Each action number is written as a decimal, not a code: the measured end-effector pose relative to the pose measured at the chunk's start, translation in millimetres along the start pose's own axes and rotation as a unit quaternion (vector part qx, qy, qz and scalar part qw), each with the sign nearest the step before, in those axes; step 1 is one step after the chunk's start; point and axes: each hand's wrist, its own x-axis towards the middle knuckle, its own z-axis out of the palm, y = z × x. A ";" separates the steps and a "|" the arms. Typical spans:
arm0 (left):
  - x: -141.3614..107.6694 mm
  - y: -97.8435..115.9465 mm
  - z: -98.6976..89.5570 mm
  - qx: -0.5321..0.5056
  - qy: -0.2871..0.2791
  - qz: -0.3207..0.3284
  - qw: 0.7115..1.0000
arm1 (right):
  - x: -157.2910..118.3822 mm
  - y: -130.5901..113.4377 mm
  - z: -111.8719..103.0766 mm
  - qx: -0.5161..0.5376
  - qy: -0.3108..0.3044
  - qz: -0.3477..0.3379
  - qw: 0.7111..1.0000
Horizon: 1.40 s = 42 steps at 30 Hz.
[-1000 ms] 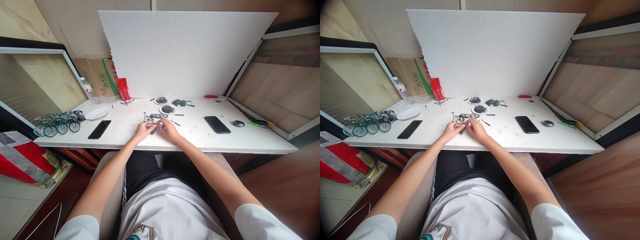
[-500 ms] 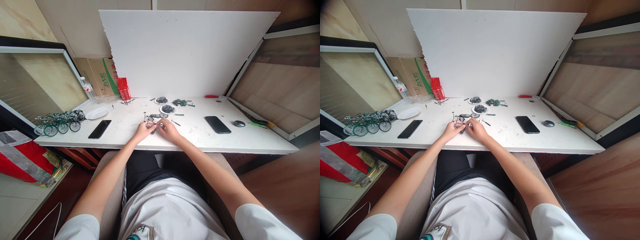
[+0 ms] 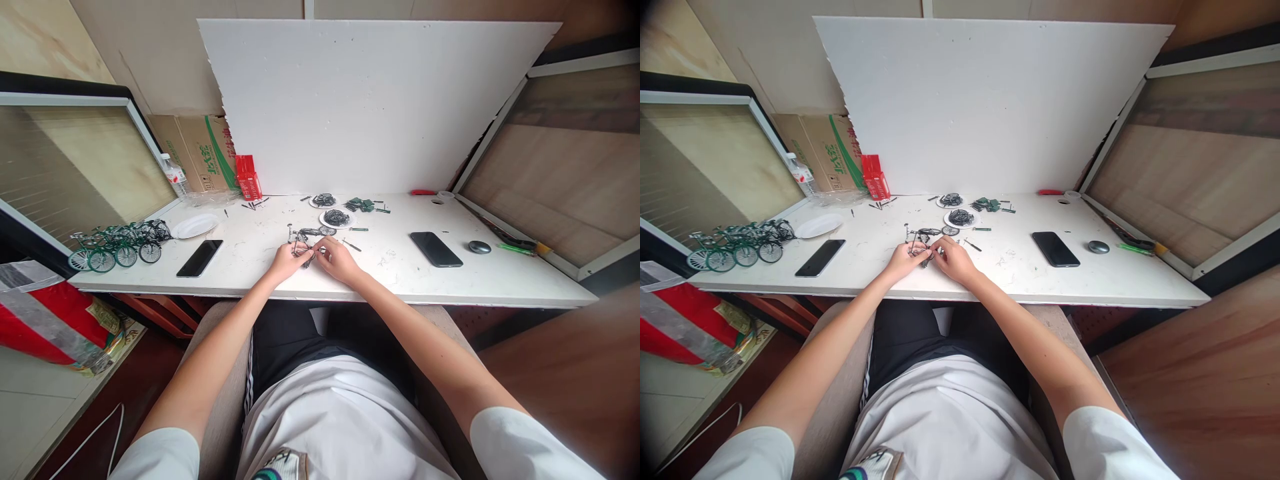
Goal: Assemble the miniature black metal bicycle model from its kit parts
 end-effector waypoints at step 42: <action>-2.9 5.5 -0.2 -0.008 -0.007 0.002 1.000 | -0.8 -4.1 0.3 -0.046 0.020 0.031 0.998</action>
